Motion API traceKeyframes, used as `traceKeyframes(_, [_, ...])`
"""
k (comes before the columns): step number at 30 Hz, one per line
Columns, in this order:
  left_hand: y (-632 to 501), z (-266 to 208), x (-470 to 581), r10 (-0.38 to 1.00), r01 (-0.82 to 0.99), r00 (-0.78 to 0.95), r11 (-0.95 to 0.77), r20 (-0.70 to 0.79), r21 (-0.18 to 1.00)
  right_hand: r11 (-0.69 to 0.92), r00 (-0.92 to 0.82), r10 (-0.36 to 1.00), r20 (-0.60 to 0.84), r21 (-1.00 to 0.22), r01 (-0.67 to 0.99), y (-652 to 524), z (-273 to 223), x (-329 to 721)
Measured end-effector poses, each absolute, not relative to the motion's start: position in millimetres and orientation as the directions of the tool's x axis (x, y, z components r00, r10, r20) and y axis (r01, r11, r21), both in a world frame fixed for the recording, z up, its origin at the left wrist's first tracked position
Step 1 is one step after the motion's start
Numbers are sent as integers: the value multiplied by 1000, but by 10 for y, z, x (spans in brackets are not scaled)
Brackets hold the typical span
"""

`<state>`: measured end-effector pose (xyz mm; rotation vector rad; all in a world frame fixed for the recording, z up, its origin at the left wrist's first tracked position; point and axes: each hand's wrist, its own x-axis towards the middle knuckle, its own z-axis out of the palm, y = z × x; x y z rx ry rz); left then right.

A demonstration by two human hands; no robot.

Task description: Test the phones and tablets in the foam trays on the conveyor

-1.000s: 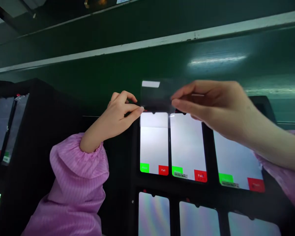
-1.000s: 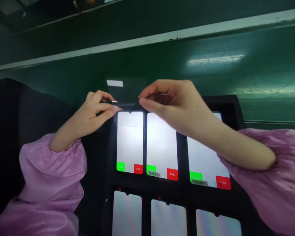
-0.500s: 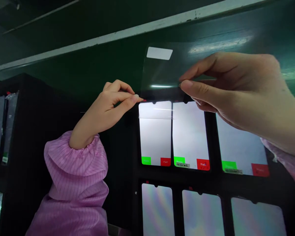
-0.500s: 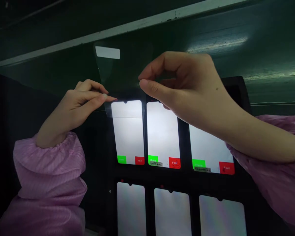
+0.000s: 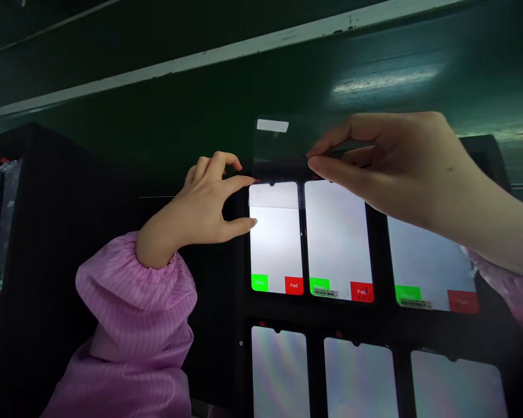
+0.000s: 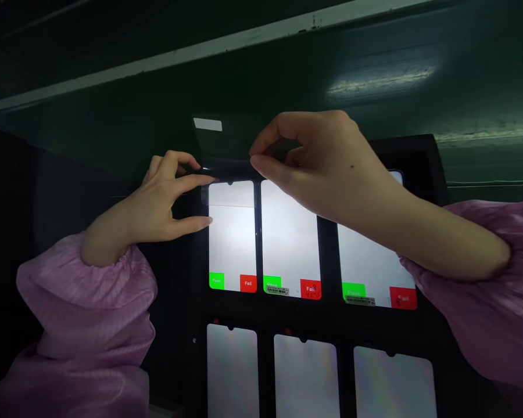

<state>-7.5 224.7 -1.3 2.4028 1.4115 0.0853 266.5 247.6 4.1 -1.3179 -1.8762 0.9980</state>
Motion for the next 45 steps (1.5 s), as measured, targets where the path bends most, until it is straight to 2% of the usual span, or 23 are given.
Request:
traceKeyframes(4, [2140, -105, 57, 907, 887, 408, -368, -101, 278, 261, -337, 935, 105, -849, 459, 2443, 64, 2657])
traceKeyframes(8, [2063, -170, 122, 930, 906, 345, -294, -129, 304, 304, -351, 927, 131, -811, 500, 2395, 117, 2632])
traceKeyframes(15, [1999, -152, 116, 917, 903, 335, -247, -218, 351, 303, -335, 933, 129, -782, 545, 2345, 125, 2634])
traceKeyframes(23, [1883, -223, 93, 879, 840, 392, -221, -271, 496, 341, -360, 920, 155, -768, 542, 2327, 62, 2628])
traceKeyframes(26, [1831, -129, 2, 865, 807, 424, -225, -269, 546, 417, -406, 889, 211, -738, 531, 2249, 21, 2628])
traceKeyframes(28, [1752, 20, -91, 878, 799, 400, -194, -262, 570, 513, -512, 828, 231, -680, 523, 2126, -4, 2664])
traceKeyframes(31, [1487, 251, -233, 890, 799, 364, -147, -274, 583, 650, -765, 633, 119, -618, 442, 1853, -9, 2779])
traceKeyframes(33, [1215, 300, -307, 893, 796, 373, -170, -250, 581, 706, -843, 532, 84, -593, 386, 1651, 0, 2856])
traceKeyframes(35, [923, 229, -362, 901, 790, 404, -256, -158, 557, 759, -834, 532, 146, -520, 392, 1463, -9, 2886])
traceKeyframes(37, [675, 78, -395, 896, 785, 442, -359, -51, 504, 806, -799, 561, 217, -362, 468, 1295, -50, 2869])
traceKeyframes(40, [464, -156, -394, 877, 780, 474, -459, 77, 426, 799, -764, 600, 238, -118, 590, 1089, -142, 2863])
traceKeyframes(41, [439, -216, -378, 877, 782, 469, -468, 105, 411, 782, -746, 616, 253, -83, 617, 1036, -169, 2893])
traceKeyframes(45, [449, -354, -262, 901, 852, 407, -434, 151, 293, 671, -597, 710, 374, -101, 735, 884, -230, 3166])
